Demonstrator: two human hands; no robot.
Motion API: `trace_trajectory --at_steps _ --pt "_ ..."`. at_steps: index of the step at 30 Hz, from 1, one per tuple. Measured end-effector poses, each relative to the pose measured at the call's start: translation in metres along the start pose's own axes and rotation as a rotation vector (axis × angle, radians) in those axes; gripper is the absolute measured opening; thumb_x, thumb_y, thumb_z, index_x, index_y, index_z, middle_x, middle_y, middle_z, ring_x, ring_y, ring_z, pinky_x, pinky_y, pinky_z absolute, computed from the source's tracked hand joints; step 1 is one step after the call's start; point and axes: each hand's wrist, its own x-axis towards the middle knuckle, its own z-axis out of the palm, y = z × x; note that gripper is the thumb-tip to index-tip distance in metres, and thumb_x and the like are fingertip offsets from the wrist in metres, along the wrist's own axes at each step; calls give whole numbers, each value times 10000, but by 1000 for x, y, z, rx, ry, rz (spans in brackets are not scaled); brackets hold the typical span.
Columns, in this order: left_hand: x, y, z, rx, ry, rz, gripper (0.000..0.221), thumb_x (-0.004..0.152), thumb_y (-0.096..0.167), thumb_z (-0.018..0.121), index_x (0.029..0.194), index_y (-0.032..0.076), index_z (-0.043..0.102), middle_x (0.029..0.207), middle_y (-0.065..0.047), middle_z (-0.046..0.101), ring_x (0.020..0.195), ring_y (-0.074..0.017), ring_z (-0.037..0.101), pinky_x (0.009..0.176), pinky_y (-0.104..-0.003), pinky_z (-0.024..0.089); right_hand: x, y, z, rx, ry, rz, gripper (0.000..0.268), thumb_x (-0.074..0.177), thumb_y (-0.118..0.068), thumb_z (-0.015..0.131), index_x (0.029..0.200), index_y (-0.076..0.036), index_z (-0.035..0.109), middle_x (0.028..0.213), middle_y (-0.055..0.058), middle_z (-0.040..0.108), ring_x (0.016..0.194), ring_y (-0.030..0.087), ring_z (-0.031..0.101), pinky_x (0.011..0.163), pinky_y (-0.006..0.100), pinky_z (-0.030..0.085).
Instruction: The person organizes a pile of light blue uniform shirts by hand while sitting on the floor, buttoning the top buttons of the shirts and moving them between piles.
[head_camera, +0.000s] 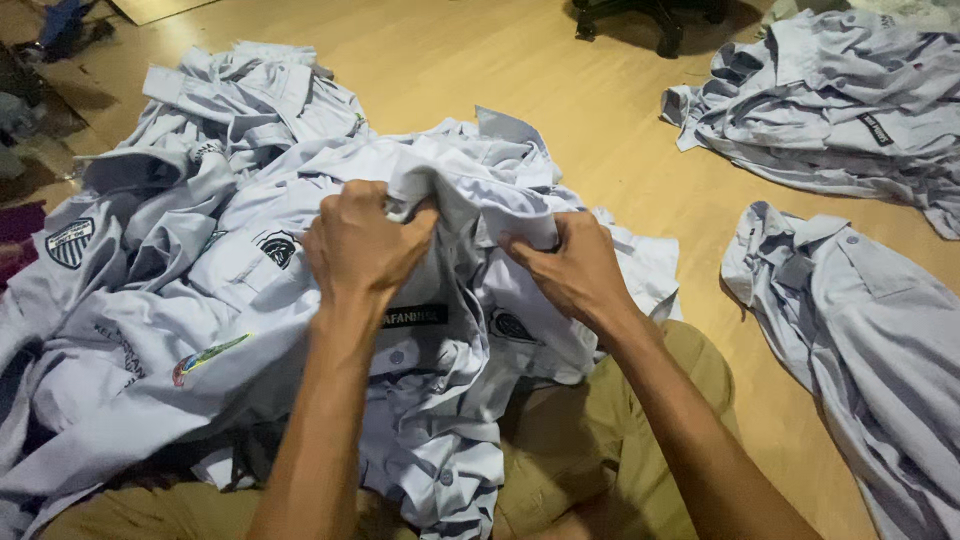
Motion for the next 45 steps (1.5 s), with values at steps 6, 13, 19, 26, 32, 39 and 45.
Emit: trace_trajectory --at_steps 6,13,19,26,32,39,45 --pt "1 5 -3 38 29 12 340 706 468 760 693 129 741 629 -221 672 713 -528 719 615 -616 530 7 -4 1 7 84 -18 239 796 -363 837 893 -144 835 710 157 746 758 390 771 681 406 569" --pt "17 7 -12 -76 107 45 230 703 352 782 692 130 727 575 -207 638 606 -459 724 584 -461 549 13 -26 -5 48 149 -29 220 787 -381 857 851 -175 814 666 108 705 710 273 741 670 314 541" --pt "-5 1 21 -131 -110 -143 284 764 232 737 895 -16 784 785 -300 728 838 -543 738 674 -617 567 -2 -16 25 78 85 28 287 796 -416 854 828 -134 818 653 123 723 667 302 727 675 402 551" --pt "-16 6 19 -177 -353 -143 475 824 363 736 1041 -59 698 969 -367 716 985 -584 704 815 -652 547 -11 -11 51 74 5 52 405 870 -482 747 723 -105 747 594 129 686 647 324 723 695 379 556" --pt "-9 19 19 -74 -581 -75 584 939 388 620 1332 -26 494 1209 -414 638 1197 -625 603 992 -709 474 -21 -40 38 122 -69 36 331 914 -422 635 904 -101 715 650 77 711 733 271 731 808 437 567" --pt "2 21 31 -134 -668 134 569 984 266 463 1464 -39 445 1306 -408 607 1289 -628 537 1085 -698 418 -11 -12 29 139 -108 80 490 890 -411 701 1292 -130 681 730 127 724 849 324 731 843 513 531" --pt "1 3 45 -383 -689 33 609 961 492 386 1233 83 746 1260 -285 714 1251 -525 612 1070 -645 451 1 -6 48 453 -37 176 484 859 -393 836 1093 15 723 593 48 614 545 134 582 484 300 543"
